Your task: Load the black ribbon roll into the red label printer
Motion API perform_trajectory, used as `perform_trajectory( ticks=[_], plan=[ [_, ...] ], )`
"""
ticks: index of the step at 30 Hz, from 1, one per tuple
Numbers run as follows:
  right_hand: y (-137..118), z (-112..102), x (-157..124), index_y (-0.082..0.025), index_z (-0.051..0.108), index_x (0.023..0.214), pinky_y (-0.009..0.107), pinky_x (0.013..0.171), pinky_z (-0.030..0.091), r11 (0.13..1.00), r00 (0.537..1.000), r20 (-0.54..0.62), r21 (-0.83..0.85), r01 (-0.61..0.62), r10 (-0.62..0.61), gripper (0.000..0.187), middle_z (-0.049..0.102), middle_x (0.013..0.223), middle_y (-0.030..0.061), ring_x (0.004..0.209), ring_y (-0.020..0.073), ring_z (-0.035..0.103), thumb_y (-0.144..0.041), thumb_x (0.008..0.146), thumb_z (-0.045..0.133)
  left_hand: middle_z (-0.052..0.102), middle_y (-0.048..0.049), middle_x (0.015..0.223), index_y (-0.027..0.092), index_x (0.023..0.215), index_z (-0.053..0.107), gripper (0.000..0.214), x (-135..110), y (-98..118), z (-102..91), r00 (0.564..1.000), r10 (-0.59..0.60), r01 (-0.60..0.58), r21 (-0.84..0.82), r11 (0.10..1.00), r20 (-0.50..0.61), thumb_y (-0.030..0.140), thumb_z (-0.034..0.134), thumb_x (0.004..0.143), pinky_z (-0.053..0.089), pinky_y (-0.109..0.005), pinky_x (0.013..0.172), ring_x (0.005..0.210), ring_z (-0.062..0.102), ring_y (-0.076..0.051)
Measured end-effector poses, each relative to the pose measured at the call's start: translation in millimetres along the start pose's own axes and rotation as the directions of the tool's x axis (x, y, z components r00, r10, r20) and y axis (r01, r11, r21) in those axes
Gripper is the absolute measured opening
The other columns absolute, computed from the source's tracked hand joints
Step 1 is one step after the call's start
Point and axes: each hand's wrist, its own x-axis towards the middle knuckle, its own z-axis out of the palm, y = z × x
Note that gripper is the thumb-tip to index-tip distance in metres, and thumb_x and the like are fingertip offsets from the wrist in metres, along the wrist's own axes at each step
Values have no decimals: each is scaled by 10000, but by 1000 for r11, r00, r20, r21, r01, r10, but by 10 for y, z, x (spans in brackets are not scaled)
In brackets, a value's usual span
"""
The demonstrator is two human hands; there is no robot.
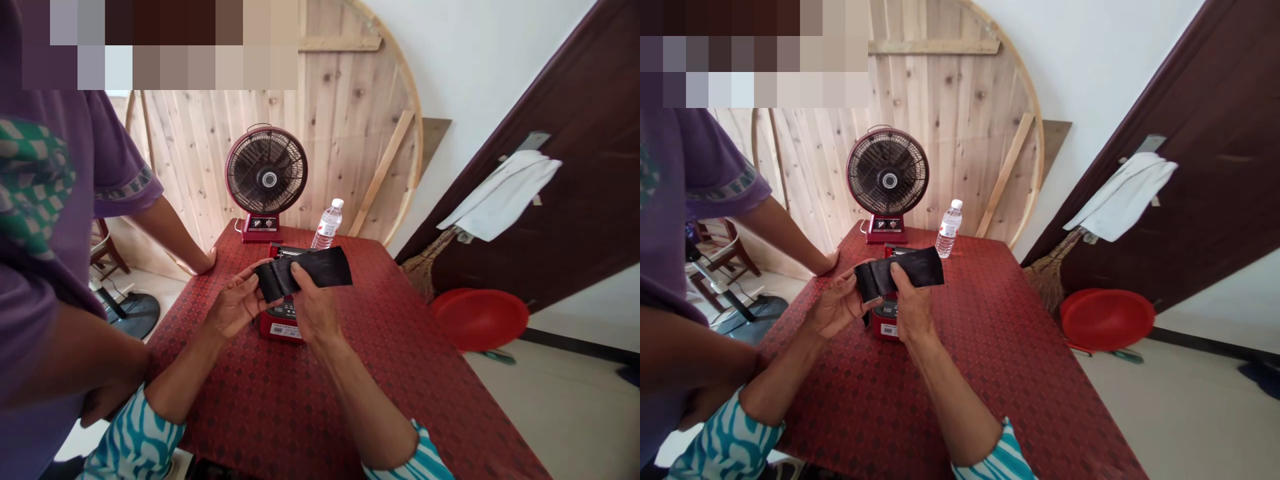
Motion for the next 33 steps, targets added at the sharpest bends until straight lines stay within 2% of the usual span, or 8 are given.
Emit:
perform_trajectory(
  ticks=[7, 12, 14, 17, 24, 28, 33],
  plan=[
    [61, 65, -10, -213, 632, 952, 368, 898, 497, 998, 994, 106, -57, -32, 38, 262, 701, 948, 4, 934, 178, 647, -308, 711, 666, 684, -78, 1046, 155, 1113, 599, 332, -2, 43, -96, 999, 20, -21, -16, 1000, -37, 234, 632, 791, 574, -314, 755, 848, 670, -175],
    [64, 93, -85, -257, 587, 1110, 341, 883, 496, 992, 973, 231, -123, 18, 11, 482, 683, 988, -7, 939, 167, 631, -259, 649, 728, 695, -46, 969, 165, 1089, 606, 333, 20, 26, -115, 994, 50, -48, 18, 999, -100, 261, 662, 774, 580, -246, 676, 761, 669, -137],
    [74, 93, -98, -254, 584, 1122, 347, 880, 497, 992, 979, 199, -124, -4, 29, 488, 680, 1002, -6, 924, 166, 629, -251, 652, 717, 696, -36, 957, 171, 1074, 607, 327, 24, 10, -108, 992, 52, -48, 37, 998, -117, 272, 671, 770, 577, -234, 675, 744, 669, -126],
    [107, 62, -97, -237, 611, 1075, 357, 914, 474, 994, 988, 150, -107, -25, 41, 394, 680, 988, -7, 915, 165, 627, -260, 688, 681, 696, -35, 941, 168, 1066, 604, 328, 29, -10, -94, 990, 59, -53, 56, 997, -125, 296, 671, 771, 572, -215, 646, 749, 672, -128],
    [163, -2, -107, -264, 620, 1061, 358, 902, 477, 992, 988, 138, -118, -53, 69, 387, 673, 1016, -19, 952, 173, 610, -278, 680, 685, 686, -14, 937, 195, 1086, 599, 322, 11, 7, -41, 983, 58, -45, 79, 996, -177, 290, 657, 784, 566, -197, 598, 698, 660, -103],
    [109, -22, -133, -251, 617, 1066, 348, 885, 477, 993, 992, 93, -85, -78, 85, 393, 676, 986, -13, 903, 163, 619, -294, 679, 677, 686, -20, 981, 190, 1085, 627, 381, -55, 60, 70, 992, 13, 3, 127, 992, -129, 218, 715, 715, 551, -185, 629, 727, 655, -101],
    [-28, -208, -153, -247, 581, 1135, 368, 855, 488, 999, 999, 33, -53, 1, 0, 390, 666, 1036, 9, 901, 172, 618, -340, 757, 603, 680, -35, 1034, 182, 1112, 628, 437, -4, 152, 120, 991, 1, 36, 269, 963, -137, 130, 695, 683, 515, -183, 614, 734, 644, -104]
  ],
)
